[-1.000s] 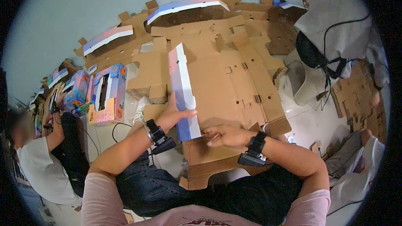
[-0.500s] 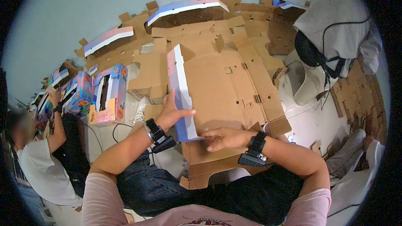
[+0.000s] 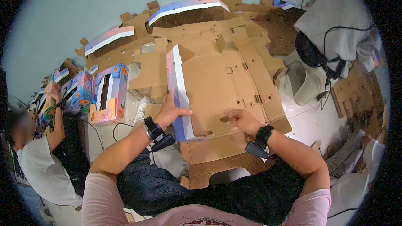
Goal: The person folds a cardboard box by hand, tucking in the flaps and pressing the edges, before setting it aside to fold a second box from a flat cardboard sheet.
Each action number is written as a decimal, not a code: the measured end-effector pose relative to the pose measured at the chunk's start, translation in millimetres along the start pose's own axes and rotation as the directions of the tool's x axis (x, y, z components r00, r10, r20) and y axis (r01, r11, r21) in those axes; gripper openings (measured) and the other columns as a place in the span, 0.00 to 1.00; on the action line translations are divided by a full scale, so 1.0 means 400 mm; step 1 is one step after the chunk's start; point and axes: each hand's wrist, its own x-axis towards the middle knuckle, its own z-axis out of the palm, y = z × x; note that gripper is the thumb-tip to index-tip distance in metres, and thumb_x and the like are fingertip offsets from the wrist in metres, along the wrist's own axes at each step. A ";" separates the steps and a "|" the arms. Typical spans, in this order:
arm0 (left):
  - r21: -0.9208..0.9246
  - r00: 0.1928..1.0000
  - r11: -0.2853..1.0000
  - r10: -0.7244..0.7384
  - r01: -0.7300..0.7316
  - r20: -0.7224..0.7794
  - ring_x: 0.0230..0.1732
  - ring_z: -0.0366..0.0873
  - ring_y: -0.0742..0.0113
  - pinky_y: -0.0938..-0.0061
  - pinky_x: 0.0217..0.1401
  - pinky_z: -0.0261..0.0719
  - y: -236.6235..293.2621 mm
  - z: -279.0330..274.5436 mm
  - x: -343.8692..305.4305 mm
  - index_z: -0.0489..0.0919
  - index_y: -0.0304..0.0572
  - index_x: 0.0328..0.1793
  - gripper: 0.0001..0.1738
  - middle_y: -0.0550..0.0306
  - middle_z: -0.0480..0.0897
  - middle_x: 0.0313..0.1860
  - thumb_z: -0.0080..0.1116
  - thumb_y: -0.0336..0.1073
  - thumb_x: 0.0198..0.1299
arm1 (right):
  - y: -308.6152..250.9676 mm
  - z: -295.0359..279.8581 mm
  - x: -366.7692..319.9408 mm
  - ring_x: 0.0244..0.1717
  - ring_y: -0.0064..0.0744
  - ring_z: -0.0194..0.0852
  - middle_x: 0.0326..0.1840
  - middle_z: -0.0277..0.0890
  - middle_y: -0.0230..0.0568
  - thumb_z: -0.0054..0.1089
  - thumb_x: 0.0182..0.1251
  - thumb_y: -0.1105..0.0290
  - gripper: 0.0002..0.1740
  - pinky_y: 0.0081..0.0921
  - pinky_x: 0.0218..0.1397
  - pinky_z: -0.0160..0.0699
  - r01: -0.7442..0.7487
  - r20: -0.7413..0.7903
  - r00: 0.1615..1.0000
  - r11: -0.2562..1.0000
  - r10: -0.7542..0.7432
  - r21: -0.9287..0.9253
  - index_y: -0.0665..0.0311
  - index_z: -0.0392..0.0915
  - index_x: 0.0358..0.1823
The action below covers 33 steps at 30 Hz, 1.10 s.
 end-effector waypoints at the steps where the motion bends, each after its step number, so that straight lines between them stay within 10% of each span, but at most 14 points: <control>1: -0.001 1.000 1.000 -0.019 0.019 0.001 0.75 0.47 0.40 0.61 0.78 0.50 -0.001 0.000 0.002 0.41 0.24 0.78 0.72 0.29 0.53 0.72 0.77 0.49 0.35 | 0.052 -0.037 0.017 0.56 0.39 0.73 0.60 0.71 0.50 0.68 0.58 0.68 0.25 0.33 0.60 0.73 -0.027 -0.199 0.980 0.987 -0.005 -0.159 0.71 0.74 0.56; 4: -0.009 0.999 0.999 -0.046 0.046 0.008 0.75 0.50 0.43 0.61 0.77 0.54 0.012 -0.011 -0.002 0.42 0.27 0.79 0.70 0.32 0.54 0.72 0.76 0.45 0.36 | 0.070 -0.111 0.004 0.63 0.55 0.66 0.65 0.63 0.59 0.73 0.51 0.62 0.34 0.41 0.65 0.69 -0.305 -0.601 0.706 0.606 -0.375 -0.735 0.70 0.71 0.57; 7: -0.053 0.998 0.997 -0.046 0.049 0.050 0.75 0.55 0.48 0.63 0.75 0.57 -0.004 -0.032 0.008 0.42 0.30 0.80 0.67 0.36 0.56 0.73 0.74 0.41 0.37 | -0.012 -0.154 -0.064 0.64 0.61 0.61 0.66 0.59 0.61 0.73 0.49 0.59 0.40 0.43 0.67 0.67 -0.450 -0.639 0.694 0.493 -0.331 -0.744 0.70 0.66 0.61; 9: -0.089 0.995 0.995 -0.040 0.048 0.086 0.74 0.56 0.49 0.64 0.74 0.58 -0.014 -0.045 0.009 0.43 0.30 0.80 0.66 0.38 0.57 0.73 0.73 0.39 0.38 | 0.003 -0.184 -0.072 0.64 0.57 0.66 0.64 0.64 0.61 0.74 0.48 0.60 0.43 0.41 0.65 0.69 -0.729 -0.908 0.419 0.601 0.012 -0.328 0.70 0.63 0.63; 10: -0.094 0.994 0.994 -0.043 0.052 0.096 0.74 0.56 0.50 0.65 0.74 0.59 -0.011 -0.053 0.006 0.43 0.30 0.80 0.65 0.38 0.57 0.74 0.72 0.38 0.38 | 0.119 -0.326 -0.078 0.64 0.57 0.66 0.64 0.64 0.61 0.74 0.48 0.60 0.43 0.41 0.65 0.69 -0.729 -0.908 0.419 0.600 0.011 -0.329 0.70 0.63 0.63; 12: -0.099 0.993 0.994 -0.044 0.055 0.109 0.74 0.56 0.51 0.65 0.74 0.59 -0.006 -0.061 0.002 0.43 0.30 0.80 0.65 0.39 0.56 0.74 0.72 0.37 0.39 | 0.253 -0.377 -0.072 0.59 0.47 0.72 0.61 0.69 0.55 0.71 0.51 0.70 0.42 0.37 0.59 0.76 -0.355 -0.729 0.674 0.917 0.117 -0.181 0.69 0.59 0.66; 20: -0.267 0.940 0.917 -0.232 0.298 0.252 0.37 0.79 0.64 0.72 0.37 0.79 0.021 -0.118 -0.009 0.35 0.36 0.81 0.60 0.44 0.76 0.51 0.60 0.24 0.44 | 0.192 -0.365 -0.110 0.36 0.37 0.83 0.31 0.83 0.44 0.73 0.47 0.68 0.17 0.33 0.41 0.80 -0.402 -0.863 0.504 0.894 0.038 -0.195 0.73 0.80 0.34; 24: -0.192 0.960 0.947 -0.229 0.258 0.162 0.36 0.78 0.68 0.74 0.39 0.77 -0.033 -0.129 -0.005 0.39 0.42 0.82 0.55 0.51 0.82 0.42 0.53 0.20 0.47 | 0.153 -0.345 -0.117 0.29 0.29 0.78 0.23 0.79 0.40 0.71 0.49 0.71 0.11 0.31 0.33 0.77 -0.282 -0.890 0.444 0.925 -0.108 -0.253 0.71 0.80 0.29; 29: 0.091 0.958 0.986 0.160 -0.142 -0.238 0.37 0.81 0.66 0.76 0.37 0.78 -0.283 -0.147 0.113 0.66 0.33 0.71 0.39 0.52 0.83 0.41 0.55 0.19 0.46 | 0.084 -0.329 -0.118 0.25 0.21 0.71 0.20 0.74 0.34 0.69 0.50 0.75 0.08 0.26 0.29 0.71 -0.094 -0.867 0.472 0.970 -0.156 -0.226 0.71 0.78 0.27; 33: -0.212 0.993 0.975 -0.090 0.073 -0.070 0.38 0.82 0.66 0.77 0.36 0.79 -0.154 -0.229 0.046 0.76 0.33 0.58 0.27 0.55 0.83 0.42 0.56 0.18 0.47 | -0.017 -0.325 -0.136 0.27 0.16 0.60 0.22 0.64 0.23 0.67 0.52 0.78 0.10 0.22 0.28 0.61 0.041 -0.776 0.476 0.892 -0.414 -0.451 0.67 0.72 0.24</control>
